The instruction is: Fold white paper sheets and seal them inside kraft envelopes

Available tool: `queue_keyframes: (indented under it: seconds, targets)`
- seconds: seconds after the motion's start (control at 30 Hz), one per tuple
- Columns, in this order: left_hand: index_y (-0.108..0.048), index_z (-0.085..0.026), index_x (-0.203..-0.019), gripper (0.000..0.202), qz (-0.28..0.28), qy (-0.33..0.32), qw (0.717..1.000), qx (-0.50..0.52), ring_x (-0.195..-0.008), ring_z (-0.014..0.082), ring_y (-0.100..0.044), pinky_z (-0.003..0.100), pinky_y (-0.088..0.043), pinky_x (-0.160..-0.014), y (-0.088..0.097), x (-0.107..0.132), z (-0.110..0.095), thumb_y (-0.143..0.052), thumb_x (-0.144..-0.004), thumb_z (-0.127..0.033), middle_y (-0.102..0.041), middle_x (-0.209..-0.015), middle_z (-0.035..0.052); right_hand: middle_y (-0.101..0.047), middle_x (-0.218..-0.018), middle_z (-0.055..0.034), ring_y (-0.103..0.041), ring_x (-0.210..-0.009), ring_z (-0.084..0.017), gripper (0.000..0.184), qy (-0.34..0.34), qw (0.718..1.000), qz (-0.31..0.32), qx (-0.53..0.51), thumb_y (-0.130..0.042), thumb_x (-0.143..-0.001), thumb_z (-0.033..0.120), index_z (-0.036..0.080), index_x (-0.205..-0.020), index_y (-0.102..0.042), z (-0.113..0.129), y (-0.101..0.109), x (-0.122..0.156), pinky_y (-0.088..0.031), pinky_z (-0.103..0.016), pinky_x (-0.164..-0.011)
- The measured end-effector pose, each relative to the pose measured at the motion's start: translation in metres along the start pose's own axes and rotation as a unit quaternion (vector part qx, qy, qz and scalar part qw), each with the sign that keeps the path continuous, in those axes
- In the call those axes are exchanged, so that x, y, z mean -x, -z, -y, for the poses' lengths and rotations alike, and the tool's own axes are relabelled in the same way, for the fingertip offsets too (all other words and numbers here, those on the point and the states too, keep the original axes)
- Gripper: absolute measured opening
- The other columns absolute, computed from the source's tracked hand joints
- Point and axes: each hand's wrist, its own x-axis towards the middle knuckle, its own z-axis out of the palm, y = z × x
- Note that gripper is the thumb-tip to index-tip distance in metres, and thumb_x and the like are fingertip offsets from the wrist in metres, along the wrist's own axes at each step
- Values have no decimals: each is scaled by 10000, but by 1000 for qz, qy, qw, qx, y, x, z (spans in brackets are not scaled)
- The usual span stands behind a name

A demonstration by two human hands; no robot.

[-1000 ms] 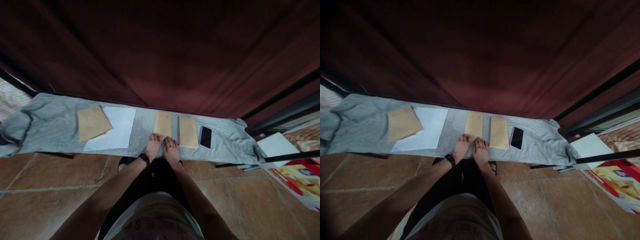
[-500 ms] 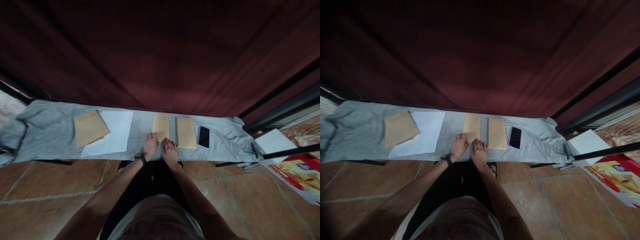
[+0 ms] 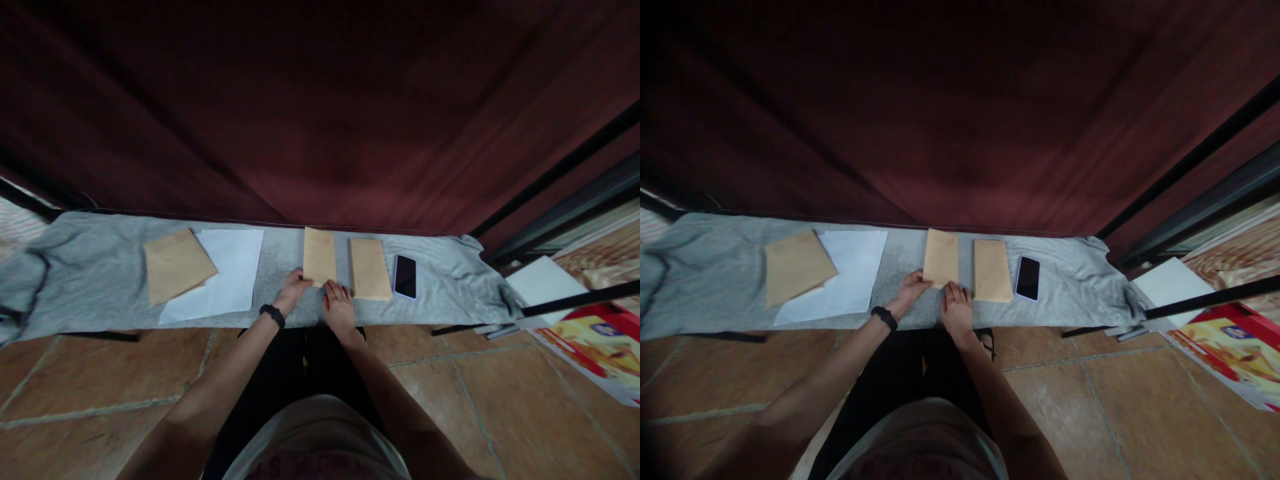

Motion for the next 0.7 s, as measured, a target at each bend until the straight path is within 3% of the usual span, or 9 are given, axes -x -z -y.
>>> queue_keyframes:
  seconds: [0.13,0.23,0.3,0.4,0.43,0.53,0.63,0.7]
  targets:
    - [-561,-206,-913,166,-60,21,989,131,-741,148,-668,258,-516,-688,-3,11,-26,-633,-766,-234,-693,-822,5,-590,-1452,-139,-628,-1212,-267,414,-40,998,48,7,-479,-1011,249,176,-1412,-552,7,11,-12,-457,-414,-1070]
    - [-560,-203,-912,220,-60,18,968,241,-739,143,-657,240,-499,-671,-2,17,-49,-690,-737,-231,-676,-814,-1,-659,-1352,-151,-673,-1133,-273,376,-122,986,56,-102,-479,-1001,227,194,-1352,-608,10,17,-23,-505,-395,-991]
    - [-592,-196,-928,266,-51,19,956,287,-713,145,-640,240,-486,-651,0,18,-58,-747,-730,-283,-649,-760,-12,-727,-1202,-137,-696,-1060,-262,288,-229,933,34,-276,-534,-966,224,200,-1210,-685,10,17,-30,-522,-379,-964]
    - [-634,-199,-993,287,-95,64,948,299,-729,138,-631,237,-483,-659,4,21,-55,-743,-788,-368,-635,-769,-11,-760,-947,-82,-713,-946,-232,154,-350,791,1,-502,-591,-919,304,202,-943,-705,13,10,-37,-570,-352,-891]
    - [-636,-203,-1018,284,-116,96,943,297,-740,135,-631,235,-485,-664,5,22,-51,-731,-808,-368,-636,-786,-8,-755,-890,-67,-717,-897,-221,163,-367,758,-1,-539,-586,-913,333,204,-892,-684,15,7,-38,-589,-348,-852]
    - [-638,-179,-1024,271,-119,177,934,288,-716,146,-639,255,-499,-649,3,29,-33,-710,-826,-350,-647,-773,8,-744,-834,-59,-724,-790,-210,179,-385,707,8,-593,-570,-900,366,205,-842,-624,26,-3,-34,-624,-375,-773]
    - [-645,-155,-863,230,-72,194,935,288,-657,163,-640,275,-506,-616,-4,35,-20,-724,-785,-356,-651,-710,21,-745,-838,-69,-734,-800,-221,170,-395,665,11,-634,-614,-870,371,214,-810,-590,38,-10,-27,-629,-422,-803]
    - [-620,-170,-796,208,-70,197,937,279,-656,159,-640,269,-506,-625,-7,35,-15,-728,-751,-343,-654,-702,11,-746,-841,-69,-740,-829,-230,178,-392,627,21,-673,-644,-859,385,217,-823,-598,43,-11,-24,-622,-443,-841]
